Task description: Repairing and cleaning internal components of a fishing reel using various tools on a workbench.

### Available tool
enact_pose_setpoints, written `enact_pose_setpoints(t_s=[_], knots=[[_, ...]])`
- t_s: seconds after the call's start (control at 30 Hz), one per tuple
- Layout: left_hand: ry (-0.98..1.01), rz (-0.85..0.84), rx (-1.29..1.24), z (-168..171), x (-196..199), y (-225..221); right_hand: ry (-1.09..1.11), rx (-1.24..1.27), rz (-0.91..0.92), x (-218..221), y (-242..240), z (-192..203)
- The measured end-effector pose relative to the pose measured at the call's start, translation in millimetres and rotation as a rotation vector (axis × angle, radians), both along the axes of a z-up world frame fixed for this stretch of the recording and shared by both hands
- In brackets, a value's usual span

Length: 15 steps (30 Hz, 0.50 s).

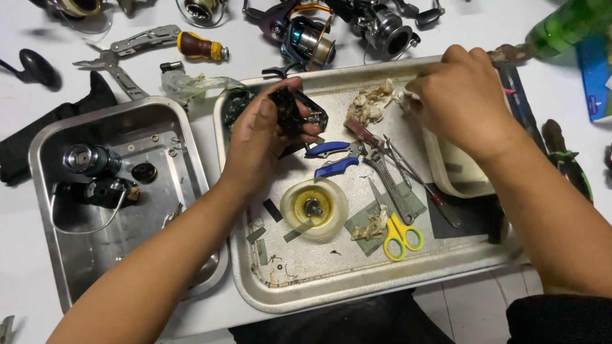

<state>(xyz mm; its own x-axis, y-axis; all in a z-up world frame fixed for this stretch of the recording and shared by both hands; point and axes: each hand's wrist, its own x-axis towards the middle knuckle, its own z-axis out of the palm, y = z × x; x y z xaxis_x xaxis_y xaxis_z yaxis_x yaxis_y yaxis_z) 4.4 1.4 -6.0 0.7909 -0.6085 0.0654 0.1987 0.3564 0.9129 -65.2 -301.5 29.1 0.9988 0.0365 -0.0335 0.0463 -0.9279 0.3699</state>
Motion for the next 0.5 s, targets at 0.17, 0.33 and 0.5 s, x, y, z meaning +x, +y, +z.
enact_pose_setpoints(t_s=[0.17,0.33,0.5], knots=[[0.024,0.028,0.043,5,-1,0,0.13,-0.12,-0.099,8,2,-12],[0.031,0.05,0.015,8,-2,0,-0.067,0.19,-0.052,2,-5,-1],[0.048,0.056,0.028,7,-2,-1,-0.013,1.611,-0.266,-18,10,20]])
